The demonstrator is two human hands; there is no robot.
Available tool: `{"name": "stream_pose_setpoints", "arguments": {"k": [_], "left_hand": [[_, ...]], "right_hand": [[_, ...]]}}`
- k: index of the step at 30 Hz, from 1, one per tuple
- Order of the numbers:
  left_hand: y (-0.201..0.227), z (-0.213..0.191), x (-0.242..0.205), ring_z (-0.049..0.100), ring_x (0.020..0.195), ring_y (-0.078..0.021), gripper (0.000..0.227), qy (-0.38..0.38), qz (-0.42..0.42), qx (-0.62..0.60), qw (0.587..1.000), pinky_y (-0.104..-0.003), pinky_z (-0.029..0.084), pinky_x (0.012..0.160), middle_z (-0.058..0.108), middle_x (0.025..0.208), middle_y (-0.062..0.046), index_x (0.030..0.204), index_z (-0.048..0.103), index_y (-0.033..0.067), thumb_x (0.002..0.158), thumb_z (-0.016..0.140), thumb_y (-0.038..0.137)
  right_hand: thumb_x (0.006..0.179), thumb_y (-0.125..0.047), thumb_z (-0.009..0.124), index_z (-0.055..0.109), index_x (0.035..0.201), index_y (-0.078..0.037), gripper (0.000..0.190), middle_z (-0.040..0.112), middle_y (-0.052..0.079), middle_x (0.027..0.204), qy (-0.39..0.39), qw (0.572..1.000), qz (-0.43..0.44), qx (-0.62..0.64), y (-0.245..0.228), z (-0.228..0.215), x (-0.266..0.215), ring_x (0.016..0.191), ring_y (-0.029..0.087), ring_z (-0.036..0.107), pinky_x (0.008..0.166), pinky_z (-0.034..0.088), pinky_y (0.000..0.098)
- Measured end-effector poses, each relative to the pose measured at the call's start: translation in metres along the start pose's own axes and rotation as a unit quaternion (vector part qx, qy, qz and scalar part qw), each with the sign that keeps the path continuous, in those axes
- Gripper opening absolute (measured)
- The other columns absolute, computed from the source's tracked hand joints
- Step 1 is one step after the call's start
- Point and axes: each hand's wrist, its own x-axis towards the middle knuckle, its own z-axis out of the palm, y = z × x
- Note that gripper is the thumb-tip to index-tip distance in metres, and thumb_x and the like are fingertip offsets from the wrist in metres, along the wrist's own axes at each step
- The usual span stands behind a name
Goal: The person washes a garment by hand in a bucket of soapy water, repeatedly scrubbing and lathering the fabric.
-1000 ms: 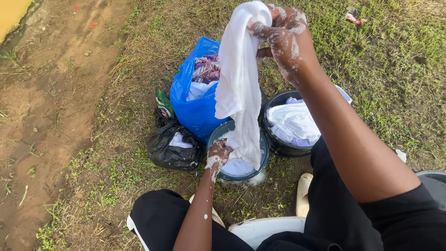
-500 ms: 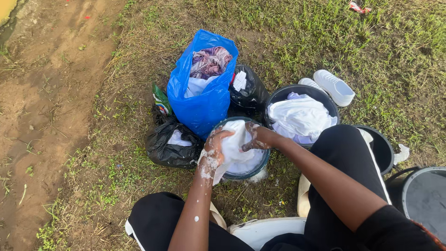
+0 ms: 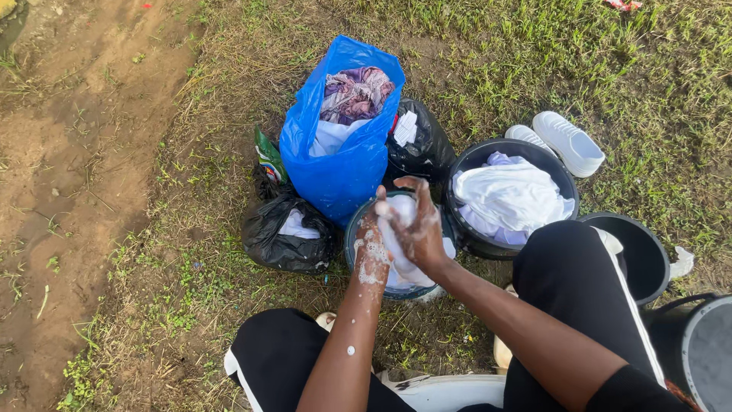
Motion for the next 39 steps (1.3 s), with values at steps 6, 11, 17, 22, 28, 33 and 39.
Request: {"name": "stream_pose_setpoints", "arguments": {"k": [6,11,17,22,28,33,39], "left_hand": [[-0.007,-0.014,-0.024,0.062,0.110,-0.0220,0.070,0.019,-0.006,0.007,1.000,-0.032,0.049,0.085,0.064,0.129,-0.016,0.140,0.054,-0.0022,0.095,0.069,0.049],[-0.005,-0.008,-0.026,0.063,0.110,-0.0216,0.073,-0.019,-0.020,0.031,0.999,-0.032,0.051,0.086,0.063,0.129,-0.016,0.141,0.053,-0.0026,0.095,0.069,0.053],[0.047,-0.012,-0.062,0.064,0.109,-0.0211,0.078,-0.049,0.031,-0.034,0.998,-0.031,0.053,0.087,0.063,0.129,-0.016,0.142,0.051,-0.0032,0.096,0.069,0.057],[0.072,-0.009,-0.061,0.061,0.103,-0.0202,0.075,-0.203,0.285,0.370,0.861,-0.031,0.048,0.085,0.062,0.118,-0.015,0.135,0.049,-0.0056,0.102,0.063,0.060],[-0.008,-0.061,0.003,0.057,0.062,-0.0105,0.025,-0.167,0.042,0.626,0.761,-0.028,0.047,0.057,0.064,0.083,-0.004,0.098,0.071,0.0034,0.097,0.072,0.029],[0.019,-0.065,-0.010,0.061,0.097,-0.0080,0.027,-0.115,0.024,0.121,0.986,-0.027,0.055,0.075,0.065,0.114,-0.005,0.120,0.067,0.0063,0.099,0.072,0.023],[0.057,-0.040,-0.016,0.063,0.097,-0.0114,0.027,-0.033,-0.005,-0.089,0.996,-0.028,0.055,0.077,0.066,0.113,-0.007,0.120,0.066,0.0061,0.098,0.070,0.022]], "right_hand": [[0.087,-0.018,0.071,0.061,0.121,-0.004,0.037,0.071,0.018,0.106,-0.149,0.974,-0.124,-0.121,0.007,0.005,-0.020,0.084,0.034,0.074,0.073,0.060,0.0406],[0.100,-0.022,0.056,0.069,0.106,-0.008,0.021,0.075,0.015,0.090,-0.120,0.981,0.067,-0.134,0.060,0.006,-0.015,0.079,0.032,0.071,0.070,0.055,0.0439],[0.101,-0.021,0.043,0.066,0.106,-0.005,0.029,0.068,0.013,0.082,-0.180,0.963,-0.125,-0.160,0.070,0.018,-0.005,0.065,0.026,0.063,0.057,0.050,0.0383],[0.108,-0.011,0.059,0.063,0.118,0.003,0.017,0.067,0.007,0.101,-0.137,0.970,0.099,0.175,0.109,-0.011,0.057,0.088,0.014,0.063,0.075,0.053,0.0292],[0.084,-0.022,0.074,0.064,0.122,-0.001,0.045,0.064,0.016,0.117,-0.411,0.911,0.041,-0.013,0.152,-0.064,0.050,0.105,0.023,0.063,0.087,0.055,0.0347],[0.085,-0.035,0.079,0.077,0.103,-0.003,0.037,0.069,0.019,0.119,-0.530,0.802,-0.052,-0.270,0.192,-0.062,0.002,0.112,0.032,0.062,0.100,0.050,0.0419],[0.087,-0.032,0.079,0.065,0.130,-0.007,0.053,0.061,0.020,0.140,-0.323,0.919,-0.046,0.222,0.164,-0.066,0.005,0.133,0.032,0.052,0.117,0.038,0.0400]]}}
